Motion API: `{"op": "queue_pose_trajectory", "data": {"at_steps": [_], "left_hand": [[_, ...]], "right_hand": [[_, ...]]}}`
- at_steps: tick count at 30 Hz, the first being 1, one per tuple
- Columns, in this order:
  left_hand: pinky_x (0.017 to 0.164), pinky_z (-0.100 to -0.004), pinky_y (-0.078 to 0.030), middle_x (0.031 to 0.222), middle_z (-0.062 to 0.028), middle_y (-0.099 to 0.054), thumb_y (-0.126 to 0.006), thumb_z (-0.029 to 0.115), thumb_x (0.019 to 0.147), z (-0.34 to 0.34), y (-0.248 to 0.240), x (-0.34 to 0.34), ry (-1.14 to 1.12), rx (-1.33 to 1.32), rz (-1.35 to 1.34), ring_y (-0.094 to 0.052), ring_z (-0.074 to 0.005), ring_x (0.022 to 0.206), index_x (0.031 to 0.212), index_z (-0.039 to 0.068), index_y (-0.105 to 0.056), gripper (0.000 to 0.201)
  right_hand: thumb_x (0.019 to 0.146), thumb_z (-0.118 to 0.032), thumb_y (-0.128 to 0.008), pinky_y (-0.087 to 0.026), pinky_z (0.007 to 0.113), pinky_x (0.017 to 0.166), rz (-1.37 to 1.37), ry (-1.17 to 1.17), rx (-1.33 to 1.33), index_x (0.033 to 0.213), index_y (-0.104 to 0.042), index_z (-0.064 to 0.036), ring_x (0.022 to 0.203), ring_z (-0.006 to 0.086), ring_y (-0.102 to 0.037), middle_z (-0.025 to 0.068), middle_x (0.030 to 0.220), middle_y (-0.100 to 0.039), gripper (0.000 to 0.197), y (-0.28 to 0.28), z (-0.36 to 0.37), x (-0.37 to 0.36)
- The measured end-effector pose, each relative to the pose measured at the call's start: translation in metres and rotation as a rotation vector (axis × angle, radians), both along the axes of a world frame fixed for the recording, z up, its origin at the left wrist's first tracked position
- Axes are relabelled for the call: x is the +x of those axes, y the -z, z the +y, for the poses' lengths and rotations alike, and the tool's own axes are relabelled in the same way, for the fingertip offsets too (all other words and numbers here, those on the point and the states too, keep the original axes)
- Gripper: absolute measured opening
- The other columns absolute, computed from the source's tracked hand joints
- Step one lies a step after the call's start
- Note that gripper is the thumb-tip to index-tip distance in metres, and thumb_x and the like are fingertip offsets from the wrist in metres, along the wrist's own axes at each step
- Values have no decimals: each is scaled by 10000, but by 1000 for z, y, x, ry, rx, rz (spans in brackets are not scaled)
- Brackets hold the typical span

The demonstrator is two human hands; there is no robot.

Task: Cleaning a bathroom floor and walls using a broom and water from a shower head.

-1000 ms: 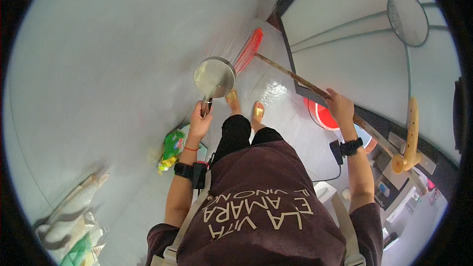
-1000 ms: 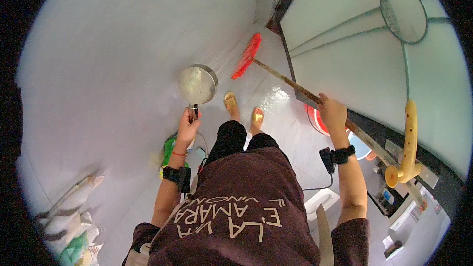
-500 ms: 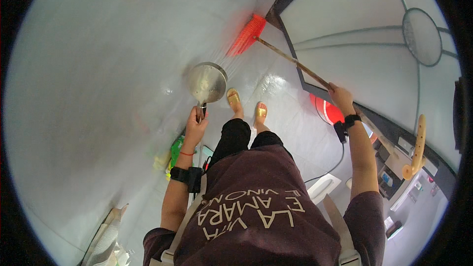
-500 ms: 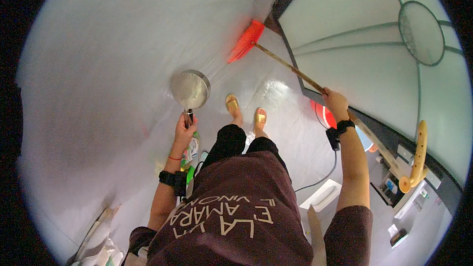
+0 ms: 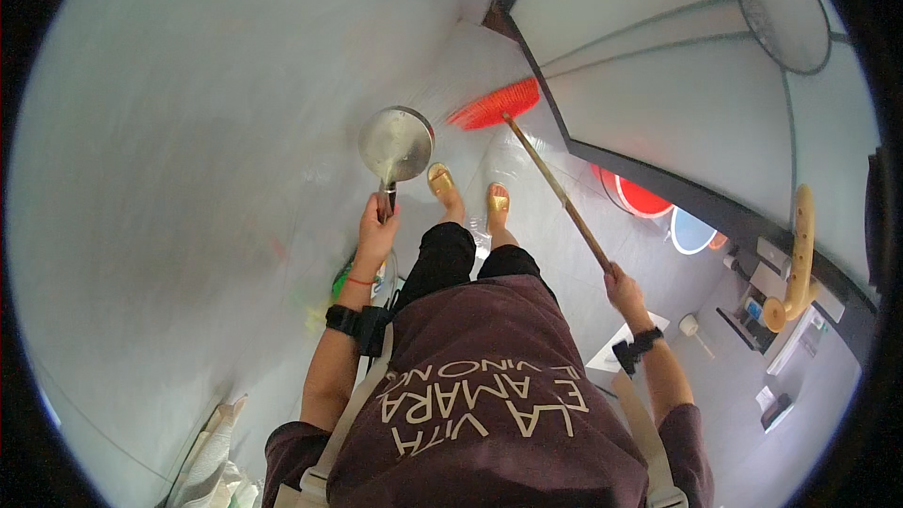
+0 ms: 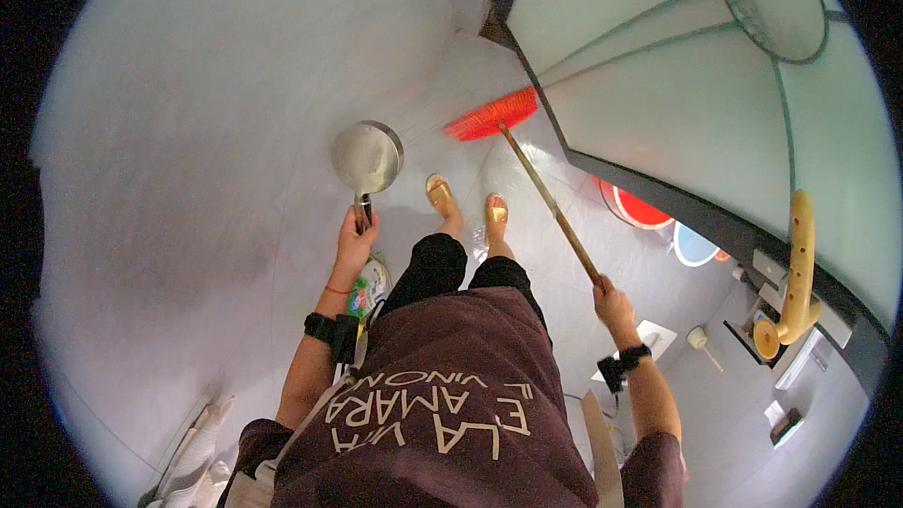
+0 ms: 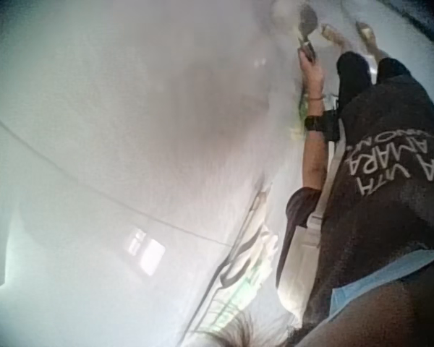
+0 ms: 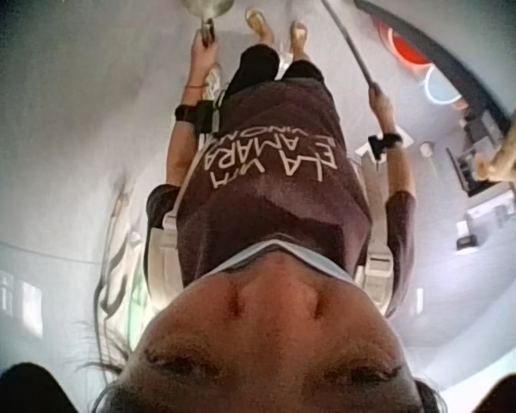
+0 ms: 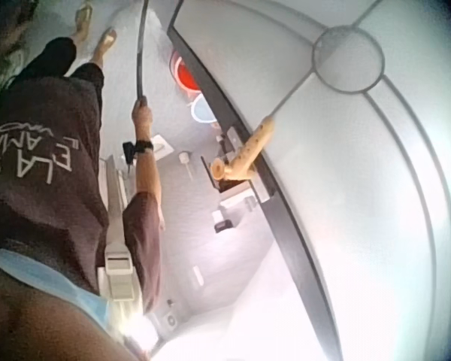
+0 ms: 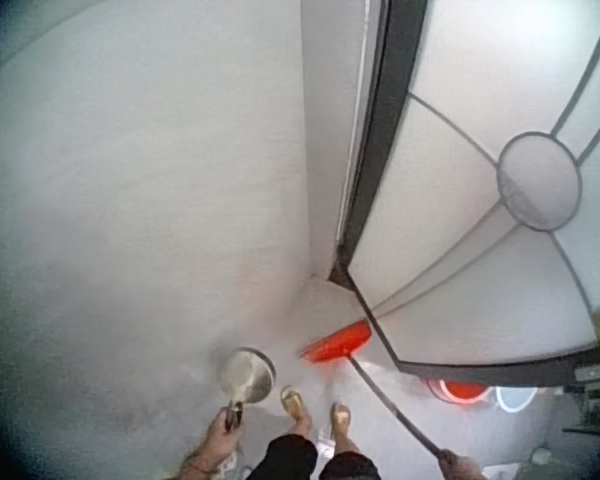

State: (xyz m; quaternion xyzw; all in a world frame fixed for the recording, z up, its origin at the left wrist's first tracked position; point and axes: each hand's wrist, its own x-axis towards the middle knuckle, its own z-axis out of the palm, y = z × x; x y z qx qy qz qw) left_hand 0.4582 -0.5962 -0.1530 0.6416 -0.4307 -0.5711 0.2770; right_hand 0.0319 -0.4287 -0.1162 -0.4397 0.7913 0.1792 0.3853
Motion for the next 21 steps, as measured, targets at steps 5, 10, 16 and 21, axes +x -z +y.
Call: {"op": "queue_pose_trajectory", "data": {"at_steps": [5, 10, 16, 21], "left_hand": [[542, -181, -326, 678, 40, -414, -463, -1, 681, -4, -4, -5, -91, -38, 10, -371, -43, 597, 775, 67, -436, 120], [513, -185, -306, 626, 43, -372, -474, -1, 669, -15, -14, -6, -97, -83, -34, -335, -44, 563, 737, 67, -402, 120], [510, -191, -303, 623, 37, -361, -482, -6, 666, -3, -8, 1, -13, -65, -42, -331, -46, 565, 730, 62, -396, 127], [510, -192, -299, 623, 34, -359, -492, 6, 679, 4, 4, 8, 63, -8, -84, -321, -51, 561, 729, 58, -393, 122]], "right_hand": [[768, -300, -425, -417, 425, 649, 29, 88, 10, 1063, -463, -147, 754, 361, -522, 200, 794, -550, 335, -60, 21, 5], [765, -242, -478, -426, 341, 650, -121, 147, -143, 1023, -508, -66, 778, 325, -543, 217, 820, -545, 313, -73, -4, -10], [798, -328, -375, -411, 407, 660, -111, -8, -276, 1032, -476, -116, 779, 344, -520, 188, 832, -547, 332, -8, -73, 5], [801, -316, -317, -412, 443, 662, 64, -64, -177, 1079, -410, -171, 776, 331, -533, 166, 833, -558, 326, 33, -133, 31]]}}
